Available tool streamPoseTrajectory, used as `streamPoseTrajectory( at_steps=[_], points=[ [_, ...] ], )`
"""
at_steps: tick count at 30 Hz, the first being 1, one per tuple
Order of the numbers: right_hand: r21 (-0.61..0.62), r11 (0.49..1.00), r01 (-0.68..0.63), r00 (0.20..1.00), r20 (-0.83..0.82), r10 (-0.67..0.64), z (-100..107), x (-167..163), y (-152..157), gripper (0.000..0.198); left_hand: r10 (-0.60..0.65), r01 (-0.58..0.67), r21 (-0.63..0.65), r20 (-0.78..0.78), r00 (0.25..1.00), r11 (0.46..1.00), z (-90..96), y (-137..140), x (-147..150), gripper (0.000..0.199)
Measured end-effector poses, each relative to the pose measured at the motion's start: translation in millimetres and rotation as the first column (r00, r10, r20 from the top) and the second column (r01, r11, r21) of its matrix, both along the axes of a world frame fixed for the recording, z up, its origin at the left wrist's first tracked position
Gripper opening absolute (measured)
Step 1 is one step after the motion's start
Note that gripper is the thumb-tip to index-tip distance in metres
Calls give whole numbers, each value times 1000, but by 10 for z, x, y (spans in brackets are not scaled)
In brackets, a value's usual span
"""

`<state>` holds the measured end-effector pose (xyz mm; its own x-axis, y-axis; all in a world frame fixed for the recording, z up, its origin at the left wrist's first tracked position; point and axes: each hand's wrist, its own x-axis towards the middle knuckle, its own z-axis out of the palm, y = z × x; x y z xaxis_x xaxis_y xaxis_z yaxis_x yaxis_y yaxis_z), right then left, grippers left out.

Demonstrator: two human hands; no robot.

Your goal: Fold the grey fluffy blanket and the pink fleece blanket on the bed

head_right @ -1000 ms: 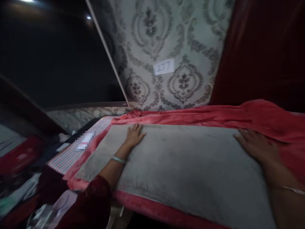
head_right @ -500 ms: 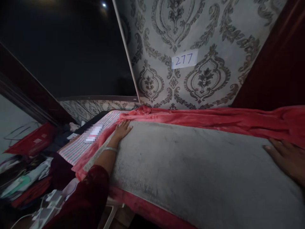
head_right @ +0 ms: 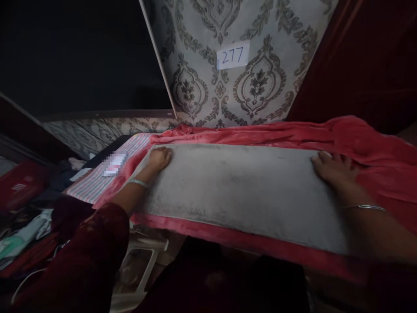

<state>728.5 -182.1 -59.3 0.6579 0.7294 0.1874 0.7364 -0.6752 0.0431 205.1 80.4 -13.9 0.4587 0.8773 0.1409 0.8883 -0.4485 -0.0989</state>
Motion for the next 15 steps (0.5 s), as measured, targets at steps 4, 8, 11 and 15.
streamPoseTrajectory(
  at_steps=[4, 8, 11, 15],
  points=[
    [73, 959, -272, 960, -50, 276, 183, -834, 80, 74, -360, 362, -64, 31, 932, 930, -159, -553, 400, 61],
    [-41, 790, -611, 789, -109, 605, -89, -1421, 36, 62, -623, 618, -201, 46, 781, 760, -368, -1033, 590, 66],
    [-44, 784, -619, 780, -149, 607, -270, -1468, -89, 62, -631, 630, -201, 66, 773, 750, -428, -1133, 540, 63],
    [-60, 840, -540, 838, -138, 529, -280, -1243, -301, 64, -600, 595, -203, 44, 799, 778, -412, -1086, 389, 63]
  ],
)
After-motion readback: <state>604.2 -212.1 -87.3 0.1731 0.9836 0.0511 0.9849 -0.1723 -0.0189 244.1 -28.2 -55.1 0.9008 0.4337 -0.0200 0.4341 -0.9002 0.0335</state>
